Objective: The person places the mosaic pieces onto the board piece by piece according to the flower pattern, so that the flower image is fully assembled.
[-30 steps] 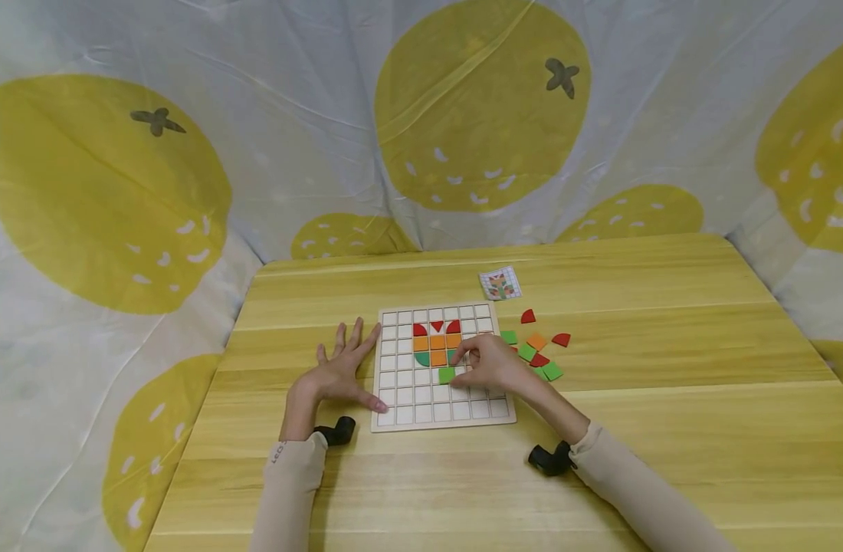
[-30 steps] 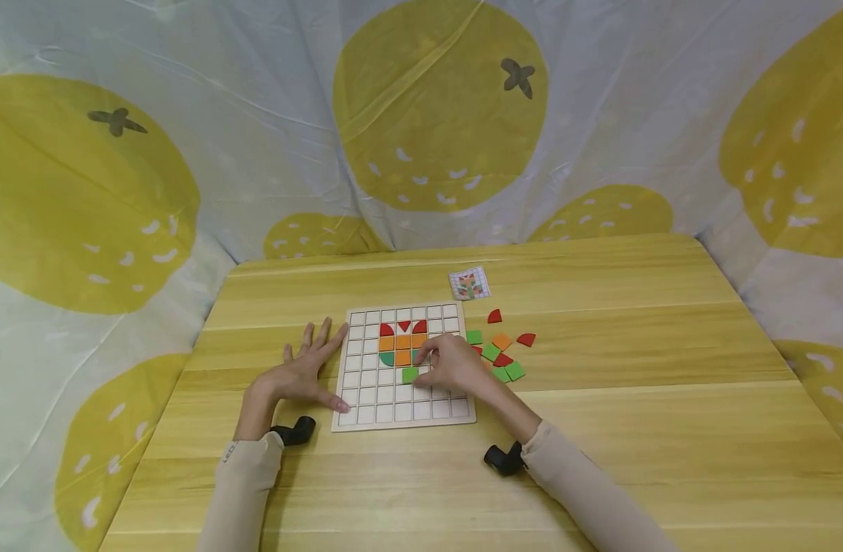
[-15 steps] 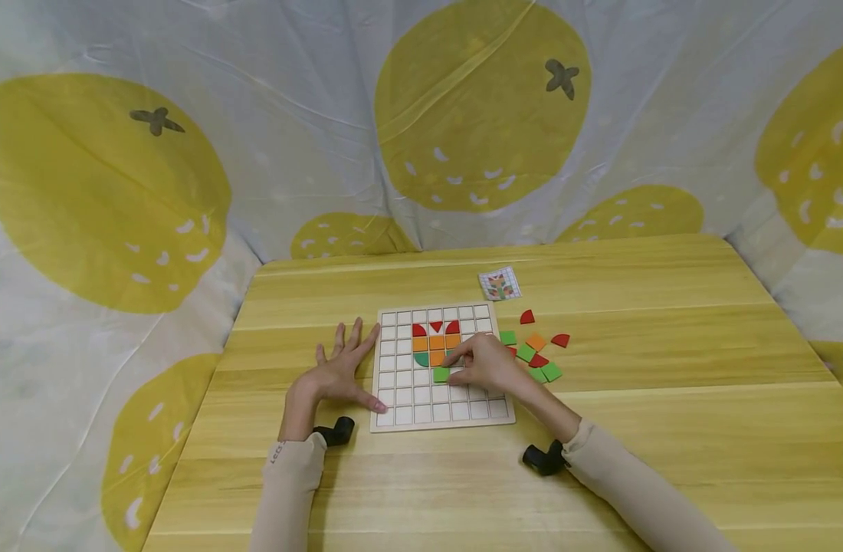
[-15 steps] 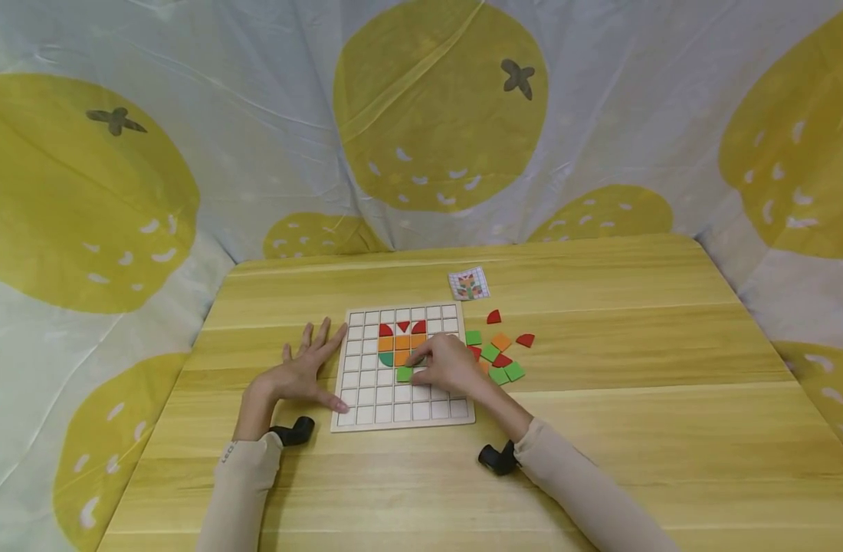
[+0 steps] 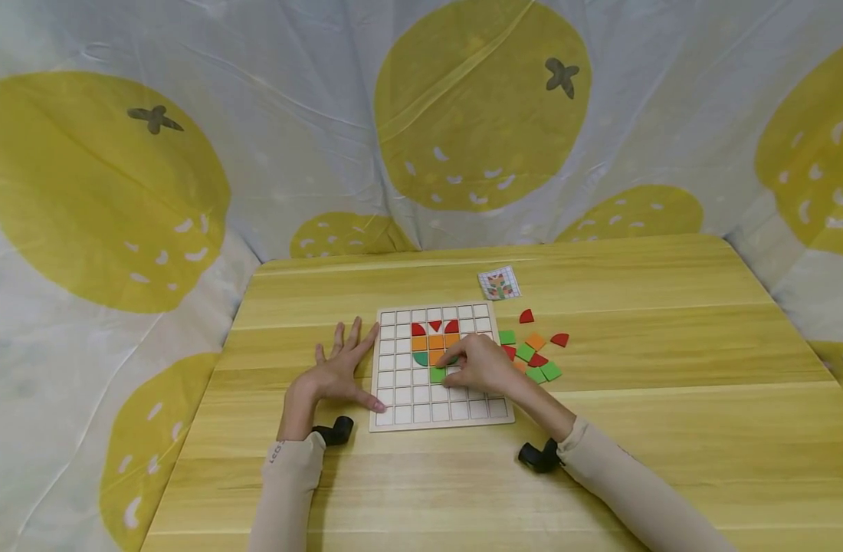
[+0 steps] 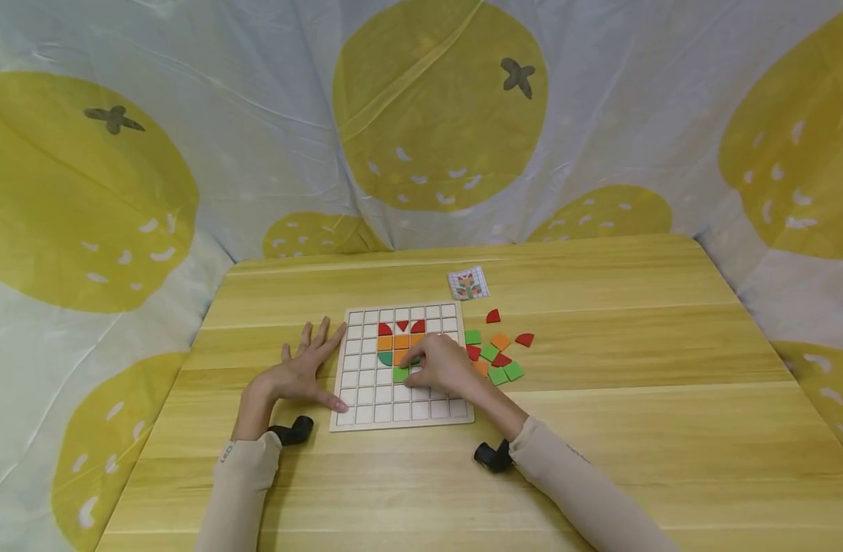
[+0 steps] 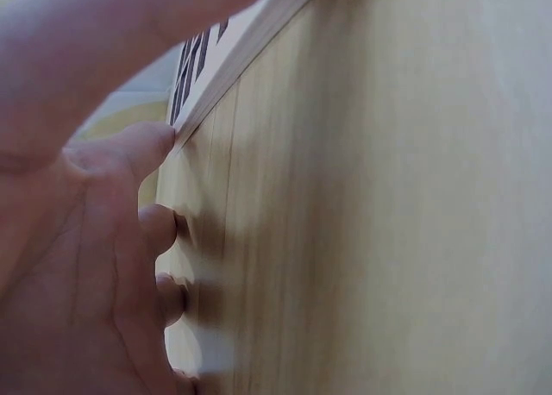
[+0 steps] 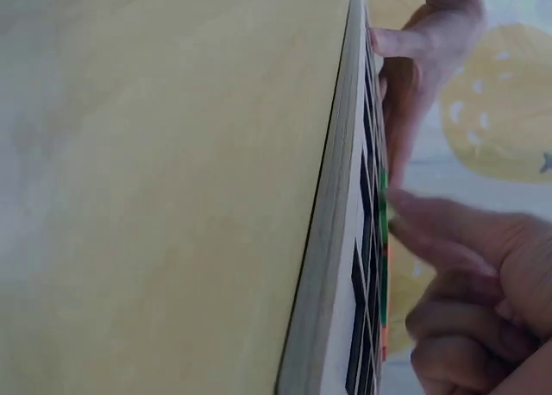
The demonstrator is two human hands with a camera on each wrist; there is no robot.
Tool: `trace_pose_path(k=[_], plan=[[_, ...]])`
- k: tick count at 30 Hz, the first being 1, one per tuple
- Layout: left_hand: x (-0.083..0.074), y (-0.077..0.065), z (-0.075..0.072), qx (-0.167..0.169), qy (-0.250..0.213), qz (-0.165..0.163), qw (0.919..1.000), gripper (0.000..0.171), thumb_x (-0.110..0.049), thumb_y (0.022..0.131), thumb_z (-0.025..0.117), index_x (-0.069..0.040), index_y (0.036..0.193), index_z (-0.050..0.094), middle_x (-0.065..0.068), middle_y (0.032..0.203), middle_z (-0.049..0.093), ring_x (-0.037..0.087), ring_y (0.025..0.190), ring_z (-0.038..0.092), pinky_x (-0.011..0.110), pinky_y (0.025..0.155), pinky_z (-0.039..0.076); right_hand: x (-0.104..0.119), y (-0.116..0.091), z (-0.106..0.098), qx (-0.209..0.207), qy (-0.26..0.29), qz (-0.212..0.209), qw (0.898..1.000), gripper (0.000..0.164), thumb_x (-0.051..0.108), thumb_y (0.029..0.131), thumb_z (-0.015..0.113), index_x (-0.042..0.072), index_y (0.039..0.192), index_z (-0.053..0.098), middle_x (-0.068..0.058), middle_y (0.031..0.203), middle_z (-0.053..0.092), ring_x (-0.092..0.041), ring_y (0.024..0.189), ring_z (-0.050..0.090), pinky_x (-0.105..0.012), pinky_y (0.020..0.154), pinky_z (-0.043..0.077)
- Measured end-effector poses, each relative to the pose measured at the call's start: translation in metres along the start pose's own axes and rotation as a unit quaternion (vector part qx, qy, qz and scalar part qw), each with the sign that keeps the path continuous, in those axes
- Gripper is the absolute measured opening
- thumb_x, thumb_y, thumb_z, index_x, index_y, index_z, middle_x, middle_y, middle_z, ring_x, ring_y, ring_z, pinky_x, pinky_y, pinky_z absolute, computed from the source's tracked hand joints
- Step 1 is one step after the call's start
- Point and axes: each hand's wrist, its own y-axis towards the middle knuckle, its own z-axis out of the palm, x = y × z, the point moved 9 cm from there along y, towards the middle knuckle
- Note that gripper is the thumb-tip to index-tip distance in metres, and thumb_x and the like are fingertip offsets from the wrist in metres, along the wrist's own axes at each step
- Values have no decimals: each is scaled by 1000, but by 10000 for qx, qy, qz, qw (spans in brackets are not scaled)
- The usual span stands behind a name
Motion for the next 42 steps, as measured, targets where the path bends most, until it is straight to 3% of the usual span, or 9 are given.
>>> trace_pose_path(k=[5, 14, 17, 25, 33, 42], plan=[[0, 0, -1, 3, 16, 0, 10000, 144, -50, 66, 95, -18, 168, -1, 19, 171, -23, 48, 154, -29, 83, 113, -16, -9, -3, -14, 235, 527, -70, 9983, 21, 16, 89, 82, 10, 108, 82, 6, 56, 41, -9, 55, 34, -20, 54, 27], [-1, -1, -1, 13, -72, 24, 10000, 138, -49, 67, 95, -23, 168, 4, 18, 171, -24, 48, 154, -30, 82, 113, -17, -75, -31, -112, -795, 195, 588, 9949, 22, 16, 95, 75, 4, 114, 78, 3, 59, 40, -10, 49, 30, -24, 49, 30], [-1, -1, -2, 18, -86, 39, 10000, 136, -49, 68, 95, -24, 168, 6, 19, 171, -24, 48, 154, -30, 82, 112, -17, -96, -36, -133, -967, 80, 742, 9925, 25, 16, 95, 74, 2, 116, 76, 4, 59, 38, -9, 49, 30, -24, 49, 28], [-2, 1, -2, 25, -53, -89, 9999, 137, -47, 68, 95, -23, 168, 6, 19, 172, -21, 49, 155, -27, 83, 113, -14, -119, -29, -124, -710, 334, 1013, 9918, 39, 12, 93, 76, 1, 130, 70, 5, 54, 35, -9, 47, 28, -23, 48, 26], [1, 3, -4, 14, 25, -43, 10000, 137, -48, 68, 95, -23, 168, 5, 18, 172, -20, 48, 155, -26, 83, 113, -14, -128, -26, -129, -927, 111, 1207, 9883, 28, 13, 89, 81, 1, 114, 75, 3, 59, 44, -11, 52, 39, -24, 50, 34], [5, 5, -6, -22, 26, 48, 10000, 137, -49, 68, 95, -21, 168, 5, 17, 173, -19, 48, 156, -26, 84, 113, -13, -129, -30, -131, -752, 186, 1221, 9895, 28, 14, 89, 82, 0, 112, 75, 3, 60, 37, -12, 55, 34, -25, 54, 31]])
